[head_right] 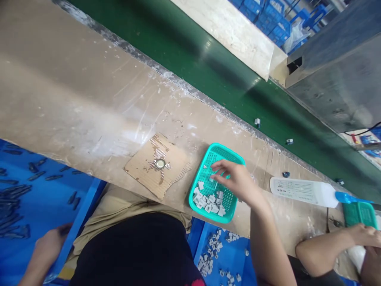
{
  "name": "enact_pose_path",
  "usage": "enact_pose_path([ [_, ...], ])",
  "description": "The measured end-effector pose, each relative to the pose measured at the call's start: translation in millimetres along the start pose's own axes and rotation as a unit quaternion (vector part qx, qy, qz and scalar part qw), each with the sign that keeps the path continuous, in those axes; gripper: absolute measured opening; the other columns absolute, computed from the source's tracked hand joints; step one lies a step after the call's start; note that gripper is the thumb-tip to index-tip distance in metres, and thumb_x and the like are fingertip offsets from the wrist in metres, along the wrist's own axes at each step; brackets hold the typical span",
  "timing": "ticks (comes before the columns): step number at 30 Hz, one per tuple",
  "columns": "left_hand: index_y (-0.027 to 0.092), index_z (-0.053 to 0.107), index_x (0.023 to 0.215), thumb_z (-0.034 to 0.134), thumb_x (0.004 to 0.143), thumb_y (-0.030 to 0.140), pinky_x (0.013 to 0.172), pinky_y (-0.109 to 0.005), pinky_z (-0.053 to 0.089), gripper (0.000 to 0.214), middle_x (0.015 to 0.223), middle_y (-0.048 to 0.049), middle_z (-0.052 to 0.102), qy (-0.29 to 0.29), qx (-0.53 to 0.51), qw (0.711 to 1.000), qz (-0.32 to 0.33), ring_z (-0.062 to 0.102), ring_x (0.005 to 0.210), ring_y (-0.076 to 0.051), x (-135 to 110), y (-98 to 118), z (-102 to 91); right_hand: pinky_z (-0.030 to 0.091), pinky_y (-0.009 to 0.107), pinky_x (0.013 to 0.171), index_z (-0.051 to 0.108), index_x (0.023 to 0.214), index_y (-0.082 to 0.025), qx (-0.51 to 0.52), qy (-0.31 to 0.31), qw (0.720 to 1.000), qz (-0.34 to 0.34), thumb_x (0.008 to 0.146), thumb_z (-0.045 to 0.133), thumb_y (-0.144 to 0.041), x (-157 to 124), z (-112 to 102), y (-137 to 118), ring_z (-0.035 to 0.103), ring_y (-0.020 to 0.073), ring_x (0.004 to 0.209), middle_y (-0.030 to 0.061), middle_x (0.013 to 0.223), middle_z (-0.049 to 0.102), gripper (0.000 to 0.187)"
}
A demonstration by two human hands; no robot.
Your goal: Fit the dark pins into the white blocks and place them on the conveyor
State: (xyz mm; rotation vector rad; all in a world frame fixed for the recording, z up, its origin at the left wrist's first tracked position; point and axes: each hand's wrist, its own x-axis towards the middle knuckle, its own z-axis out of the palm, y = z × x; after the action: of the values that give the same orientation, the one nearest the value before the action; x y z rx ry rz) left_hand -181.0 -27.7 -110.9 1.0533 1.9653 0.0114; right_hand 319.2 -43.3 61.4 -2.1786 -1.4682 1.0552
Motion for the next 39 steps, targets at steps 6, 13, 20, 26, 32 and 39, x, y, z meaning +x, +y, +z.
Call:
enact_pose_path([
  [6, 0.025, 0.056, 0.049, 0.066, 0.057, 0.021, 0.057, -0.028, 0.032, 0.013, 0.044, 0.0043, 0.058, 0.05, 0.039, 0.997, 0.033, 0.056, 0.053, -0.026, 3.3, 5.8, 10.0, 0.054, 0.033, 0.064, 0.066, 0.086, -0.018, 0.018, 0.038, 0.999, 0.007, 0.073, 0.068, -0.047, -17.0, 63.4, 12.4, 0.064, 0.0188, 0.068, 0.0049, 0.076, 0.066, 0.032],
  [13, 0.023, 0.061, 0.054, 0.071, 0.061, 0.027, 0.053, -0.028, 0.037, 0.013, 0.044, 0.0031, 0.059, 0.049, 0.039, 0.998, -0.028, 0.062, 0.061, -0.029, 2.3, 14.4, -1.9, 0.054, 0.035, 0.072, 0.069, 0.09, -0.016, 0.179, 0.068, 0.975, 0.108, 0.071, 0.07, -0.046, -25.8, 59.2, 20.9, 0.065, 0.0212, 0.076, 0.0076, 0.082, 0.068, 0.035],
  [20, 0.017, 0.057, 0.07, 0.068, 0.072, 0.004, 0.062, -0.015, 0.054, 0.017, 0.062, 0.0047, 0.069, 0.013, -0.426, 0.887, -0.176, 0.066, 0.068, -0.01, -13.1, 60.9, -19.2, 0.052, 0.025, 0.056, 0.068, 0.075, -0.02, 0.443, 0.066, 0.887, 0.114, 0.072, 0.063, -0.028, -17.9, 51.7, -1.0, 0.061, 0.0152, 0.066, 0.0038, 0.075, 0.065, 0.011],
  [26, 0.016, 0.063, 0.071, 0.049, 0.083, -0.003, 0.054, -0.007, 0.053, 0.026, 0.061, 0.0044, 0.066, -0.015, -0.572, 0.807, -0.146, 0.063, 0.056, -0.005, -26.6, 102.8, -12.4, 0.055, 0.028, 0.067, 0.071, 0.09, -0.02, 0.408, 0.058, 0.907, 0.084, 0.072, 0.072, -0.029, -4.9, 63.2, -34.1, 0.065, 0.0155, 0.072, 0.0037, 0.077, 0.068, 0.02],
  [32, 0.013, 0.07, 0.072, 0.049, 0.082, -0.004, 0.057, -0.011, 0.056, 0.029, 0.07, -0.0015, 0.07, -0.143, -0.598, 0.781, -0.108, 0.067, 0.063, -0.009, -49.9, 132.6, 8.4, 0.054, 0.037, 0.086, 0.066, 0.102, -0.021, 0.18, 0.166, 0.968, -0.046, 0.072, 0.075, -0.033, 9.5, 98.0, -68.3, 0.067, 0.021, 0.091, 0.0058, 0.093, 0.071, 0.034],
  [39, 0.012, 0.072, 0.085, 0.082, 0.061, 0.019, 0.067, -0.019, 0.059, 0.027, 0.078, -0.0063, 0.072, -0.344, -0.571, 0.745, -0.019, 0.07, 0.077, -0.02, -62.2, 139.2, 25.0, 0.056, 0.032, 0.079, 0.063, 0.1, -0.021, -0.028, 0.174, 0.973, -0.149, 0.079, 0.068, -0.032, 28.0, 122.8, -79.7, 0.068, 0.021, 0.093, 0.0048, 0.098, 0.072, 0.024],
])
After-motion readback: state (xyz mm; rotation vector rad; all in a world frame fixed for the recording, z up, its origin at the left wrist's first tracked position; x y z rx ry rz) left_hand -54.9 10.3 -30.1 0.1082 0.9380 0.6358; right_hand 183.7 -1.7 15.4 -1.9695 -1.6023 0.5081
